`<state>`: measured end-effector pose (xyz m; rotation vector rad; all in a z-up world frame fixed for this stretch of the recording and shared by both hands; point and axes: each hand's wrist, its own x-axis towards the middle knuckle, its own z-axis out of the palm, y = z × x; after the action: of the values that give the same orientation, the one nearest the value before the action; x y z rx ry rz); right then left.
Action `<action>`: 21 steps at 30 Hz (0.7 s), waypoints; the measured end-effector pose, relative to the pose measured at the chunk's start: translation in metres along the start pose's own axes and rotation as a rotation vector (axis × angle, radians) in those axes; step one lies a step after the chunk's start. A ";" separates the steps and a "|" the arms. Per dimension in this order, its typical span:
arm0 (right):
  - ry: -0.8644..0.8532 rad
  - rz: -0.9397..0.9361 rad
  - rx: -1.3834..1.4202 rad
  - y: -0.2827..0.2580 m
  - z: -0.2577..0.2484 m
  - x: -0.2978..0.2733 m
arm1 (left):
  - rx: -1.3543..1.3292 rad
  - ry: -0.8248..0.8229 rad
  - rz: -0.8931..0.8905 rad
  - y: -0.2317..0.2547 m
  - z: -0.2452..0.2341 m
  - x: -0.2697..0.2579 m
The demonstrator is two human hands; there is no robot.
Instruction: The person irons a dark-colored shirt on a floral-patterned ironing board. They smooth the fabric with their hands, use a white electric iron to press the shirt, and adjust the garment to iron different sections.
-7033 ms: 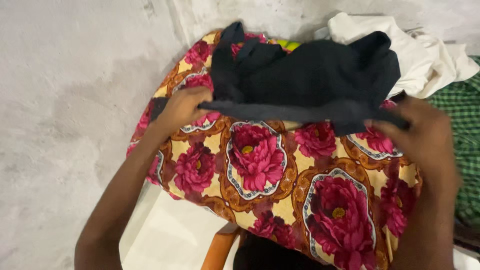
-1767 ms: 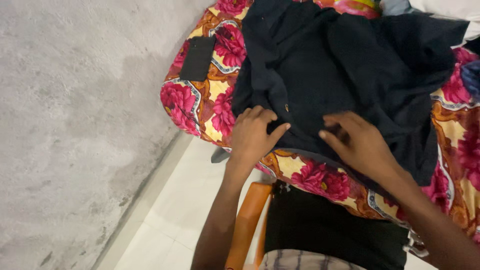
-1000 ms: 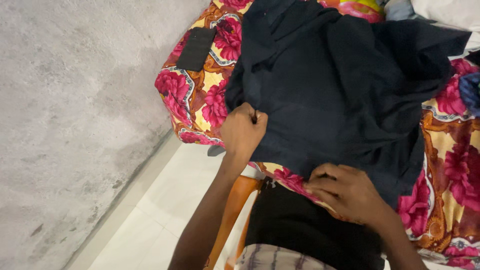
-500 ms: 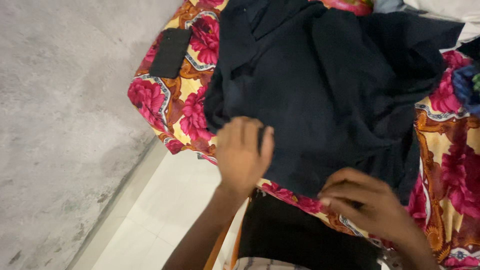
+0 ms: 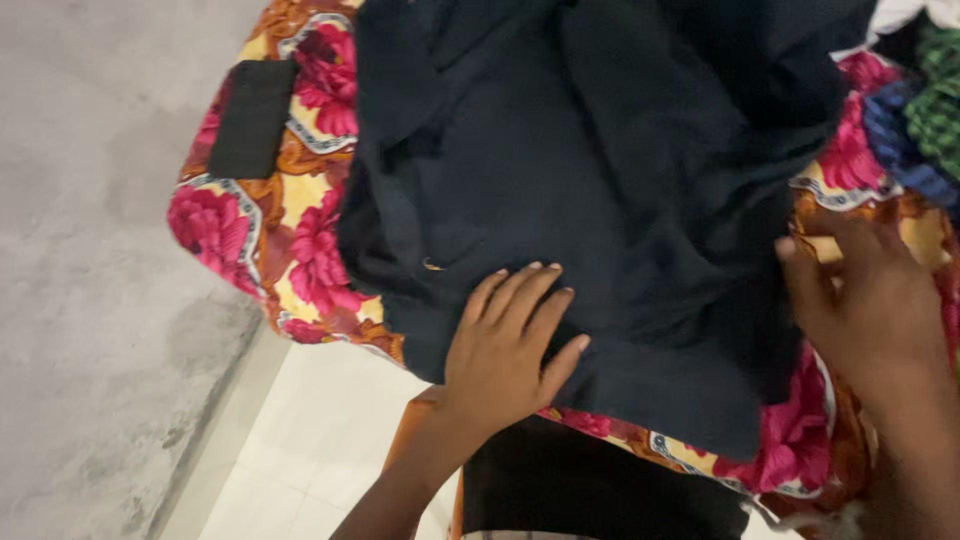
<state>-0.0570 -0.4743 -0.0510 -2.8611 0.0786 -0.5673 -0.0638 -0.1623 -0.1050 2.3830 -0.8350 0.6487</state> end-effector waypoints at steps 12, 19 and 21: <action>0.201 -0.298 0.130 -0.005 0.062 0.105 | 0.034 -0.025 0.037 -0.001 0.001 0.001; 0.338 -0.319 -0.104 0.025 0.103 0.136 | 0.018 -0.050 0.021 0.000 -0.005 0.004; 0.399 -0.313 -0.193 0.038 0.103 0.135 | 0.020 -0.047 0.026 0.000 -0.007 0.005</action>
<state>0.1065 -0.5028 -0.1020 -2.9145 -0.2684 -1.2505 -0.0618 -0.1604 -0.0967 2.4172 -0.8851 0.6170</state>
